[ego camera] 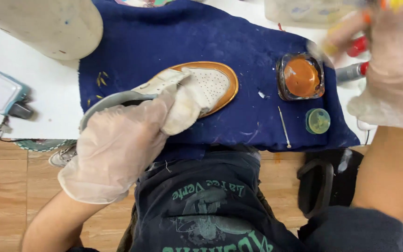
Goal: The person paints the toe box and side panels of a white sneaker with brown paint using a small brush. They repeatedly dip the brush into a container of paint and apply it to the shoe held in their lap.
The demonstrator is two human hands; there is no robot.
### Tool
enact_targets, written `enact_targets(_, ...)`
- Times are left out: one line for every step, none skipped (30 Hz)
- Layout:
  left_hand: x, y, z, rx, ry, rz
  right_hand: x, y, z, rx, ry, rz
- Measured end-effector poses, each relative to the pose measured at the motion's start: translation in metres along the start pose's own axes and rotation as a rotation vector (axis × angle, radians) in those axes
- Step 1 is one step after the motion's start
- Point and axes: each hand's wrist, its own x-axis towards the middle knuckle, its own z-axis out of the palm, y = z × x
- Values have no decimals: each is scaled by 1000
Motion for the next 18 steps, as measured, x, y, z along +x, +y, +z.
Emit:
enact_targets(1, -1, -1, -20, 10, -2, -4, -7, 22, 14, 9, 3)
enact_targets(1, -3, -6, -19, 9, 8, -16, 14, 25, 16, 16, 11)
enact_targets(3, -5, -10, -268, -20, -60, -26, 34, 26, 145, 83, 127)
enact_targets(4, -7, -15, -515, -48, -129, -36, 55, 28, 274, 148, 242)
enact_targets(28, -5, -40, -511, -50, -121, -39, 63, 31, 279, 155, 245)
enact_targets(52, -2, -65, -529, -566, -505, -41, 72, 35, 158, 107, 171)
enact_targets(75, 2, -90, -496, -1071, -910, -43, 81, 40, 40, 54, 100)
enact_targets(65, 1, -85, -487, -1073, -907, -42, 78, 45, 45, 57, 105)
enact_targets(54, 0, -78, -570, -860, -830, -40, 75, 48, -7, 26, 81)
enact_targets(43, -1, -72, -641, -642, -754, -38, 71, 53, -59, -6, 58)
enact_targets(37, 1, -65, -639, -646, -752, -37, 75, 55, -58, -6, 62)
enact_targets(31, 2, -58, -672, -502, -644, -37, 77, 58, -125, -19, 48)
enact_targets(24, 3, -51, -701, -355, -537, -35, 80, 60, -194, -32, 30)
enact_targets(32, 5, -54, -701, -356, -536, -37, 87, 62, -194, -33, 32)
enact_targets(40, 6, -58, -729, -526, -629, -37, 95, 64, -250, -13, 4)
enact_targets(48, 7, -62, -754, -697, -719, -38, 102, 67, -305, 7, -25)
enact_targets(43, 7, -56, -753, -699, -722, -37, 101, 67, -304, 5, -25)
enact_targets(38, 8, -50, -720, -608, -639, -37, 100, 66, -296, 0, -36)
